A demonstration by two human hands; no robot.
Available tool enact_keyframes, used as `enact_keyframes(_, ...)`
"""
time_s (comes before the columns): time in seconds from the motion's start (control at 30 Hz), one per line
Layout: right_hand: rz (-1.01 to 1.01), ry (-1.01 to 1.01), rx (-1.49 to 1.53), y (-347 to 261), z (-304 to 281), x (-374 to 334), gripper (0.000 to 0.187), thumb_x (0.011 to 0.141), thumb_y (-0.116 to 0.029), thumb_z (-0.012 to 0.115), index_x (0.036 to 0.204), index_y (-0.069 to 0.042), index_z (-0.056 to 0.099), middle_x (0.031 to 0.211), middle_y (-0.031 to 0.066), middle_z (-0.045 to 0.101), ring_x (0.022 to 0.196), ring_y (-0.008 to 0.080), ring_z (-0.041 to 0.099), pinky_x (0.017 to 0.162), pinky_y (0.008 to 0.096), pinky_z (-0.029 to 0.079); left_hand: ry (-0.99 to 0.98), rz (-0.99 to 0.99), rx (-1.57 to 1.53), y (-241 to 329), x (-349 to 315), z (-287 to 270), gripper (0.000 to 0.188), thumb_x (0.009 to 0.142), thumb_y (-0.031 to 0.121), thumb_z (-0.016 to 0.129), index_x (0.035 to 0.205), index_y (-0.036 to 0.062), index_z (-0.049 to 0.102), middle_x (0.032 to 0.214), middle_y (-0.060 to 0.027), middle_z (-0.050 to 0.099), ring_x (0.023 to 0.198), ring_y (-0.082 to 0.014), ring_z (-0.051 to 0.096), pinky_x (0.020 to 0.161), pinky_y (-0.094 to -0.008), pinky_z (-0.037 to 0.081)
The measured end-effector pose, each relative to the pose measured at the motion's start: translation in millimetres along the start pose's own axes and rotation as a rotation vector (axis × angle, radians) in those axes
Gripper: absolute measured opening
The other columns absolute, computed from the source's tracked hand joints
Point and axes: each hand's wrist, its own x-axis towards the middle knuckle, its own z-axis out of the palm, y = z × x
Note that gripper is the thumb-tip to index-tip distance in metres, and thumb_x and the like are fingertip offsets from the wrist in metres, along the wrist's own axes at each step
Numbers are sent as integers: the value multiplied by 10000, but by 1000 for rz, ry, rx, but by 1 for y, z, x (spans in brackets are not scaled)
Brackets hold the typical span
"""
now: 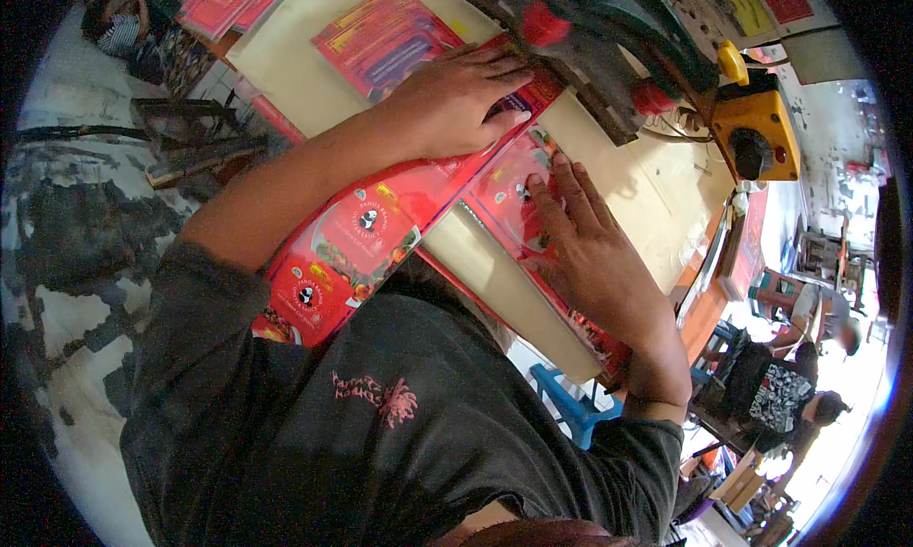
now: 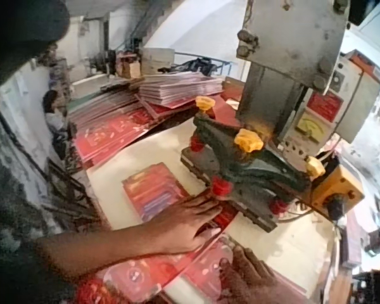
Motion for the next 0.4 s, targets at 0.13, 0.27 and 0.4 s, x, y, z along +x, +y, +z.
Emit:
enact_keyframes(0.13,24,-35,25,-3,-4,0,830,938,-347,727,1609,-54,335,1694,267,210,1566,424,246,1271,464,295,-21,-18,30,4,0,3,551,1021,368,601,1434,5,563,1529,-197,519,1464,-396,431,1224,-481,364)
enact_keyframes(0.27,14,-24,29,0,-2,-1,837,932,-340,736,1612,-66,333,1700,258,199,1569,421,242,1267,465,305,-20,-29,30,6,0,2,553,1023,369,593,1442,11,554,1527,-198,521,1476,-395,413,1232,-479,353)
enact_keyframes(0.4,10,-23,25,2,1,-2,857,929,-348,748,1628,-99,318,1709,238,193,1569,423,240,1270,461,301,40,-15,48,6,-2,5,570,1025,411,562,1403,-14,606,1497,-215,561,1423,-361,495,1222,-459,360)
